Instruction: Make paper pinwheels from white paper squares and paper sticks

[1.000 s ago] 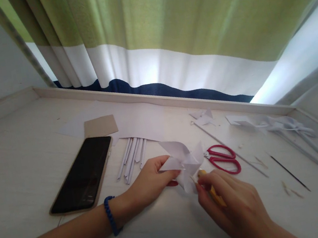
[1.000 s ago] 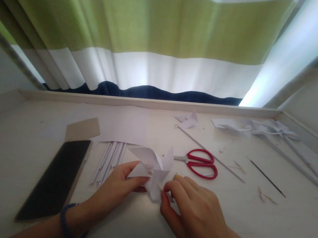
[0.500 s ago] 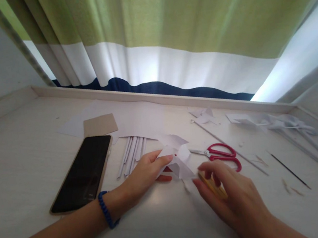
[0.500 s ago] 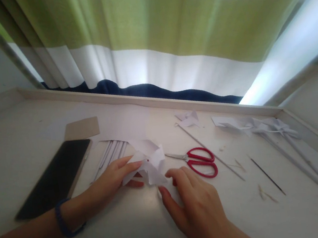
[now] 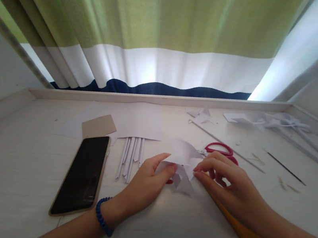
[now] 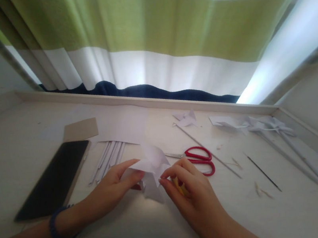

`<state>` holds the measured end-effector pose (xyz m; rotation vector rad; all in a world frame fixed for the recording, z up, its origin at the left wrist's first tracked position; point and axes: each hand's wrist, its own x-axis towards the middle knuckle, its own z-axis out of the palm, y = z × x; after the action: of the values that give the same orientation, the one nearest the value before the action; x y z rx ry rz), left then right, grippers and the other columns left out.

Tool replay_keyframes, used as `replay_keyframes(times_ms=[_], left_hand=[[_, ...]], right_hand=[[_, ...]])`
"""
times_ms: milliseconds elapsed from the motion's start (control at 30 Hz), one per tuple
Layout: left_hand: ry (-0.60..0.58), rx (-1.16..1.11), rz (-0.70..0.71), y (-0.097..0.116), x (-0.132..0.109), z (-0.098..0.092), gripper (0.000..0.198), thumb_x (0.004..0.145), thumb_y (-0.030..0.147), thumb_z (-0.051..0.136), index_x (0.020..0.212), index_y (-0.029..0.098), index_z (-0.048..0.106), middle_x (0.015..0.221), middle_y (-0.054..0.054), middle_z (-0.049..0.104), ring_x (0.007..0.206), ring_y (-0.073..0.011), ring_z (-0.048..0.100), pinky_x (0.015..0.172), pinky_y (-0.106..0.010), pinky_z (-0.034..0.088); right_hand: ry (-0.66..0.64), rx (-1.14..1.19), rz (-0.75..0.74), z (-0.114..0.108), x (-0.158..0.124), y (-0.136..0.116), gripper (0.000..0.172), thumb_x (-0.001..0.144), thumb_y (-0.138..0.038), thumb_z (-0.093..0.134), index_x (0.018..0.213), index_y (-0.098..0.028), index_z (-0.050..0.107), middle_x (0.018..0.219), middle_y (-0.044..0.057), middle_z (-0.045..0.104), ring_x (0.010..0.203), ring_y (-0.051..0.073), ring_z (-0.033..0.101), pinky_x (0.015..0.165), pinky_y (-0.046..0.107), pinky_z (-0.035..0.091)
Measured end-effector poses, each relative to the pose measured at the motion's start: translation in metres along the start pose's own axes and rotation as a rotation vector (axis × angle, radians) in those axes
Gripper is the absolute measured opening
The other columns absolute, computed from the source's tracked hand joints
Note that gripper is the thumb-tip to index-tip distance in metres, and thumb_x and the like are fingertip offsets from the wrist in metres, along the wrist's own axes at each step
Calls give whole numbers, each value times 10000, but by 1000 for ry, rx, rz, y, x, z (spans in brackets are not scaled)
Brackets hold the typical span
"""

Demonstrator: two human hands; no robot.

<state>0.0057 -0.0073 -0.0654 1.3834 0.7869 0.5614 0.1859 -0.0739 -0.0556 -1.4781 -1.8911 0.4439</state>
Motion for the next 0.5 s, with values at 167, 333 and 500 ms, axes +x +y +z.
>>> replay_keyframes(times_ms=[167, 333, 500], left_hand=[[35, 139, 100, 3, -5, 3, 264, 813, 274, 493, 1049, 198, 585, 944, -14, 623, 846, -161, 564, 724, -226, 441], [16, 179, 130, 7, -7, 3, 250, 823, 238, 475, 1041, 197, 590, 889, 7, 625, 796, -136, 564, 701, -200, 429], [5, 140, 76, 8, -6, 1, 268, 826, 263, 467, 1054, 172, 572, 884, -11, 614, 788, -154, 561, 675, -214, 441]], right_hand=[[7, 22, -13, 1, -1, -2, 129, 825, -226, 493, 733, -190, 577, 699, 10, 492, 631, 125, 488, 526, 238, 423], [25, 24, -41, 0, -2, -4, 136, 829, -224, 487, 751, -191, 593, 706, 14, 504, 636, 128, 494, 522, 242, 423], [27, 41, -43, -1, -2, -4, 130, 834, -212, 473, 752, -186, 570, 709, 15, 505, 627, 129, 487, 531, 251, 420]])
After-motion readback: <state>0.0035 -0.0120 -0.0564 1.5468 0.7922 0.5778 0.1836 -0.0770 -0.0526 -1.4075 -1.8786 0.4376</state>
